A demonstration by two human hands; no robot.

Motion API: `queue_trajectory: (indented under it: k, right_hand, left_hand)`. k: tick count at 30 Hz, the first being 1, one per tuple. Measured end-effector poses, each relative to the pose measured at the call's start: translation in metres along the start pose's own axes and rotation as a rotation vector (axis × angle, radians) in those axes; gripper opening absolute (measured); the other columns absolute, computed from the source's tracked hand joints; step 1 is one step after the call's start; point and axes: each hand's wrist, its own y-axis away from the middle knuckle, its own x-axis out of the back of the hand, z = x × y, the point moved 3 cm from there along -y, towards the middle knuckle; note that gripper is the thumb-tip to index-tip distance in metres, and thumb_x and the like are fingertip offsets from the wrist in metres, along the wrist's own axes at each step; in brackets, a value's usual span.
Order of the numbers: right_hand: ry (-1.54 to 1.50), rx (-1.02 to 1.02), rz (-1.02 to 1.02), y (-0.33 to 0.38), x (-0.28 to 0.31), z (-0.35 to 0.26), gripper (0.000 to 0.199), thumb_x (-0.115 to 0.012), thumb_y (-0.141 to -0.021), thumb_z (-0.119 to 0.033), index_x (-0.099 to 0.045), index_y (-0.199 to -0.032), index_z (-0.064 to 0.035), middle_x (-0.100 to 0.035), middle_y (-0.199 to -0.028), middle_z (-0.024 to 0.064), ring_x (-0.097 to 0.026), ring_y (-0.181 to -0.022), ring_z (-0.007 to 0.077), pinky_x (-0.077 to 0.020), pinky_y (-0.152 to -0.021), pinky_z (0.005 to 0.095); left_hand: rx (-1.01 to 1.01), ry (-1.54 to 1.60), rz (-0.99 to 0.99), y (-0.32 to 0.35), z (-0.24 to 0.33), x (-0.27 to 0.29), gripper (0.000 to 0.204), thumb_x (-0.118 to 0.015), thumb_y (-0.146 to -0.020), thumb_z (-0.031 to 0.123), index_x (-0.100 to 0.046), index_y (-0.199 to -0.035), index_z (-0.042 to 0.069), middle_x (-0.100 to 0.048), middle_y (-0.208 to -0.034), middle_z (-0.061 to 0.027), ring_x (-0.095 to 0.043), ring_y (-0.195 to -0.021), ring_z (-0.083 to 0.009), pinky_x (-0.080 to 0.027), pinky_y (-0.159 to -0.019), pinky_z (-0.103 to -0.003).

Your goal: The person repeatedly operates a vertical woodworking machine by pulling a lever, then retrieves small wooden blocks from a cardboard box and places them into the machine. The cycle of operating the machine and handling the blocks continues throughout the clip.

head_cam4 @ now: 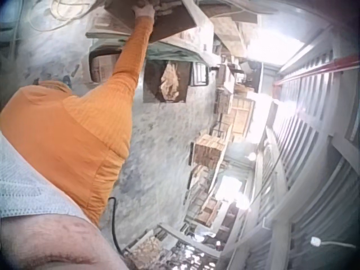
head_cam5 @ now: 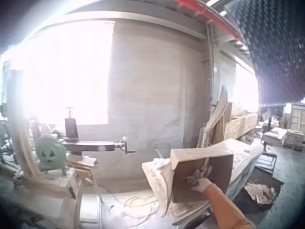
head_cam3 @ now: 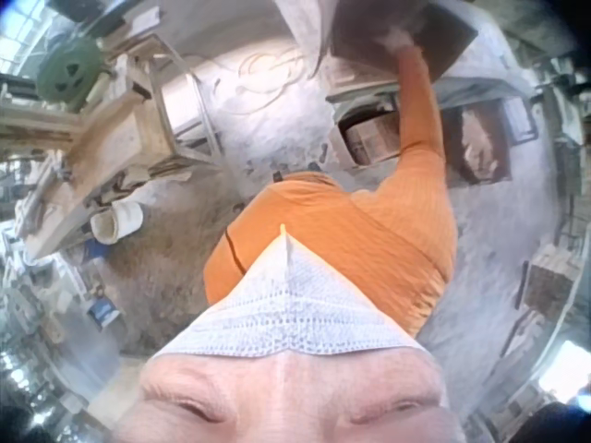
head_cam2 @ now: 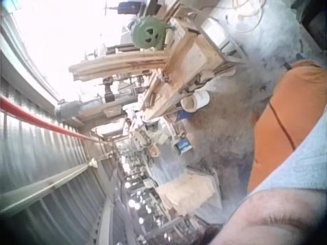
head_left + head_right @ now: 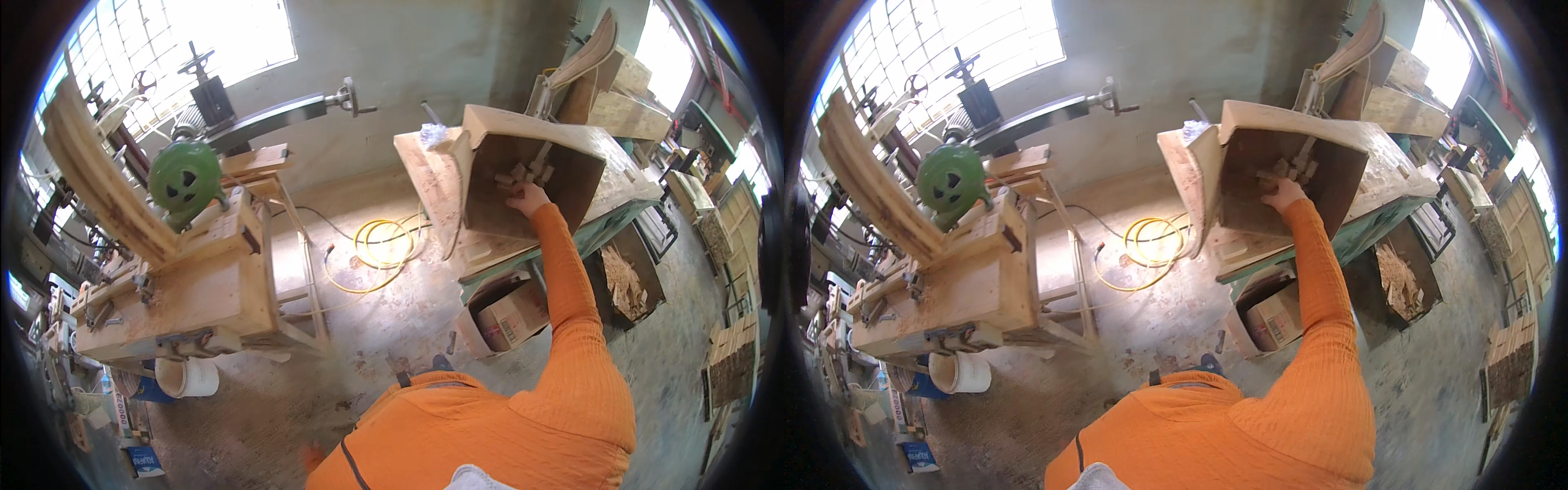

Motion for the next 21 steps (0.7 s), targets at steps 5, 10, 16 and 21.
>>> queue_trajectory:
  k: [5,10,16,21]
  right_hand:
    - [0.656,0.162,0.603,-0.084,0.021,0.092,0.049,-0.071,-0.073,-0.032,-0.058,-0.117,-0.0157,-0.058,-0.117,0.0150,-0.054,-0.109,0.0388,-0.0435,-0.093,0.0483]
    - [0.644,0.414,0.479,-0.128,-0.019,0.097,0.066,-0.069,-0.072,-0.037,-0.047,-0.131,-0.0148,-0.047,-0.128,0.0170,-0.038,-0.124,0.0384,-0.0205,-0.104,0.0635]
    - [0.723,0.241,0.459,-0.153,-0.019,0.114,0.076,-0.070,-0.072,-0.039,-0.041,-0.134,-0.0067,-0.041,-0.136,0.0190,-0.035,-0.128,0.0364,-0.0172,-0.106,0.0633]
    - [0.028,0.106,0.433,-0.163,0.016,0.128,0.076,-0.070,-0.071,-0.034,-0.040,-0.136,-0.0081,-0.047,-0.131,0.0191,-0.044,-0.122,0.0334,-0.0351,-0.101,0.0497]
  left_hand:
    - [-0.220,0.157,-0.288,0.026,0.113,-0.114,0.040,-0.067,-0.078,0.028,-0.062,-0.111,0.005,-0.062,-0.114,-0.0163,-0.057,-0.107,-0.0337,-0.045,-0.091,-0.044]
    - [-0.750,-0.350,-0.493,0.086,0.167,-0.182,0.039,-0.071,-0.075,0.028,-0.064,-0.108,0.009,-0.065,-0.105,-0.0142,-0.061,-0.098,-0.0326,-0.048,-0.086,-0.041]
    - [-0.295,0.086,-0.480,0.110,0.184,-0.189,0.033,-0.066,-0.085,0.026,-0.061,-0.109,0.004,-0.066,-0.104,-0.0105,-0.063,-0.094,-0.0232,-0.050,-0.081,-0.035]
    - [-0.123,0.409,-0.565,0.115,0.205,-0.198,0.034,-0.065,-0.085,0.025,-0.059,-0.109,0.002,-0.065,-0.101,-0.0106,-0.063,-0.088,-0.0196,-0.050,-0.070,-0.031]
